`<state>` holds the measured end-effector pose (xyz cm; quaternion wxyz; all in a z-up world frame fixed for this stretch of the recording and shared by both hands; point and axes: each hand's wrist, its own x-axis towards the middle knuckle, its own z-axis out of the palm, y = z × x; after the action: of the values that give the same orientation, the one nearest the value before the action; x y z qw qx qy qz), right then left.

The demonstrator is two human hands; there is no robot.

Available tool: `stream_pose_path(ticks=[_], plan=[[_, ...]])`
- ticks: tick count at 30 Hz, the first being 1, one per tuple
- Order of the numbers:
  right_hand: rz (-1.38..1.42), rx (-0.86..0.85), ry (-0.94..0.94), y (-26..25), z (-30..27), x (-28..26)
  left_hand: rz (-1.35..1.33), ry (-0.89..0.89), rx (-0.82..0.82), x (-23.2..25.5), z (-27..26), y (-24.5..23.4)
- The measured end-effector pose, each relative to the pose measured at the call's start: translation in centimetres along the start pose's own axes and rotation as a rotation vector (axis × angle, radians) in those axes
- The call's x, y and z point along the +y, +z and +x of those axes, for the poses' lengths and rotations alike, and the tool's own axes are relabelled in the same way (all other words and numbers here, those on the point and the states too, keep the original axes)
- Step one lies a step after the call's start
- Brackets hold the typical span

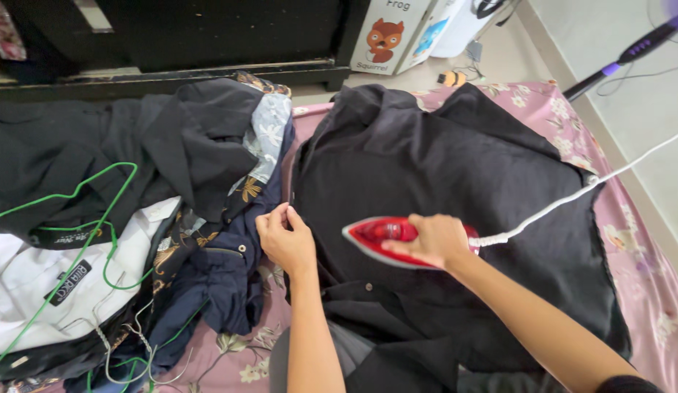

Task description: The person irons a black shirt laid out on a bed, using a red electric iron. They smooth the fabric with one hand while moving the iron across the front, sleeves, and back, then fold the shirt at the end.

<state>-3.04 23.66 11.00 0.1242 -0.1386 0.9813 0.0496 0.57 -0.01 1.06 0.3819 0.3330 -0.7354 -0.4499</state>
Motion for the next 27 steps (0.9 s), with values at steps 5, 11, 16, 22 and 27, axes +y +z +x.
stream_pose_path(ticks=[5,11,16,22,27], plan=[[0.048,0.078,0.071,-3.0,7.9,-2.1,0.012,0.011,0.034,-0.3,0.1,0.3],[0.157,-0.083,0.195,-6.2,12.9,-3.2,0.069,0.015,0.052,-0.3,0.3,0.4],[0.186,-0.208,0.111,-6.1,10.6,-2.1,0.087,0.054,0.065,-0.5,0.1,0.7],[0.065,-0.265,-0.097,-3.0,2.3,0.0,0.116,0.129,0.066,-1.0,-0.1,0.5],[0.133,-0.261,-0.222,0.0,-4.3,2.5,0.045,0.115,0.056,-0.8,-0.3,0.5]])
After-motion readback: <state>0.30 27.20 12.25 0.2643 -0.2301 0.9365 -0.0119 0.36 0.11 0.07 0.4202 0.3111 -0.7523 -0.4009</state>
